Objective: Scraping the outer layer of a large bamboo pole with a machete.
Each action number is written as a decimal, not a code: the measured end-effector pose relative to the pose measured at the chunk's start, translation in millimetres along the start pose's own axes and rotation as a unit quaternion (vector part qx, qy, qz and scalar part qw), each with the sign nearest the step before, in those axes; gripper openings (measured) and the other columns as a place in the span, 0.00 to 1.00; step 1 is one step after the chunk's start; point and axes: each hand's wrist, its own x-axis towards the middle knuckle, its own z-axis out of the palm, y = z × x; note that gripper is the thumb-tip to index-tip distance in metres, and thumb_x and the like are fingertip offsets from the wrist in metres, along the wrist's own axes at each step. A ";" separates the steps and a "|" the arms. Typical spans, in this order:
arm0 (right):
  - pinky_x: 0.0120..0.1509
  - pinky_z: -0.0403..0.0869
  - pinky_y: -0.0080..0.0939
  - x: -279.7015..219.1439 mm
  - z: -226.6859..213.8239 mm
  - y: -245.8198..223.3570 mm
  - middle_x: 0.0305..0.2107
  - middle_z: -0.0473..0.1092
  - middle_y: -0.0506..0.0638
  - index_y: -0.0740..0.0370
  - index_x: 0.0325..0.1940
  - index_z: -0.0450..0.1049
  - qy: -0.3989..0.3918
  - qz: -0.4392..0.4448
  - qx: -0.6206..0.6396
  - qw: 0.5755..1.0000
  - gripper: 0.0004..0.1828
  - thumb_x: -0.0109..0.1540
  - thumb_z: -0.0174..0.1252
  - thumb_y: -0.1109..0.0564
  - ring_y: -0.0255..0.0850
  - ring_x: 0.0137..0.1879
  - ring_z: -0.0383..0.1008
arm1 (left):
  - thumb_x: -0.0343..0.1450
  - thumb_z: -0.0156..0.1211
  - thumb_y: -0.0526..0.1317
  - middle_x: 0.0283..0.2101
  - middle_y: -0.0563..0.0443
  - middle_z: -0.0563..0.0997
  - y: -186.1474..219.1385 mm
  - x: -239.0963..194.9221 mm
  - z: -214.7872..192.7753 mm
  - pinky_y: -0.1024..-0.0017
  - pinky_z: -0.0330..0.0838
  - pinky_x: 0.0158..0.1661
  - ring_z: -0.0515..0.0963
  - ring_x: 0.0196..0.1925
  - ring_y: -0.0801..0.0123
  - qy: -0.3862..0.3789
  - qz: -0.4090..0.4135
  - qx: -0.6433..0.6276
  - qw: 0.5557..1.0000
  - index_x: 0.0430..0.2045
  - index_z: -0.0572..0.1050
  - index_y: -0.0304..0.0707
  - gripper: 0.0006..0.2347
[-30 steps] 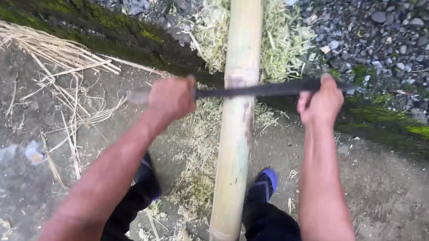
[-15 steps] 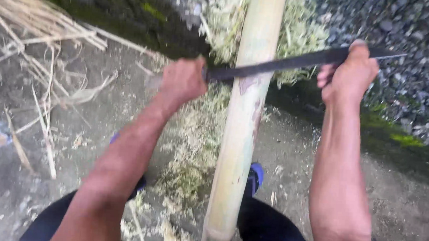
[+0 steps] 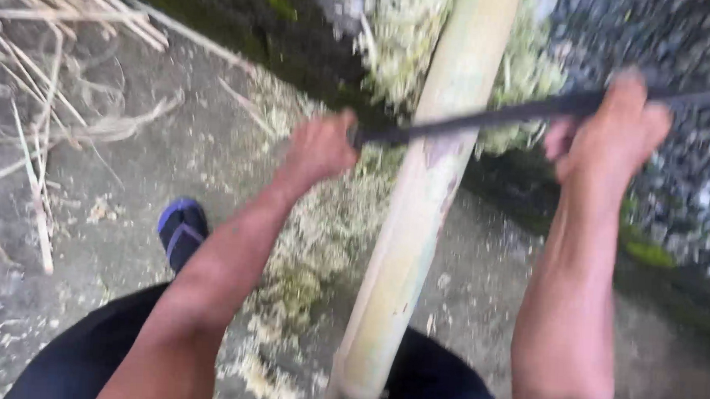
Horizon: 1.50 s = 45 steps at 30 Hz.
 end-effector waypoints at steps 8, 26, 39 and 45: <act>0.13 0.66 0.41 -22.4 0.7 -4.2 0.20 0.70 0.55 0.70 0.34 0.66 -0.003 -0.071 -0.013 0.997 0.18 0.74 0.44 0.56 0.41 0.16 0.68 | 0.69 0.53 0.35 0.23 0.51 0.75 5.1 14.9 7.8 0.54 0.73 0.27 0.74 0.19 0.64 -0.075 -0.058 -0.050 0.994 0.32 0.75 0.43 0.04; 0.58 0.79 0.57 76.4 -26.5 59.0 0.37 0.73 0.61 0.66 0.54 0.68 -0.105 -0.057 0.385 0.915 0.12 0.75 0.67 0.66 0.54 0.47 0.81 | 0.65 0.58 0.67 0.22 0.59 0.76 21.9 70.7 -51.8 0.64 0.69 0.37 0.76 0.30 0.76 -0.125 0.002 -0.099 0.987 0.36 0.81 0.57 0.20; 0.54 0.83 0.57 45.7 -11.6 40.5 0.40 0.69 0.57 0.67 0.58 0.61 -0.025 -0.044 0.353 0.934 0.11 0.72 0.51 0.68 0.49 0.44 0.78 | 0.63 0.34 0.80 0.14 0.64 0.63 9.4 65.2 -49.9 0.69 0.57 0.14 0.62 0.15 0.80 -0.114 0.059 -0.049 0.990 0.27 0.80 0.46 0.38; 0.48 0.85 0.55 38.6 2.7 14.4 0.38 0.69 0.60 0.70 0.64 0.58 0.016 0.005 0.400 0.916 0.18 0.71 0.51 0.70 0.49 0.40 0.76 | 0.60 0.31 0.82 0.12 0.65 0.60 4.4 62.7 -46.4 0.70 0.55 0.13 0.59 0.13 0.80 -0.102 0.060 -0.047 0.992 0.31 0.80 0.51 0.39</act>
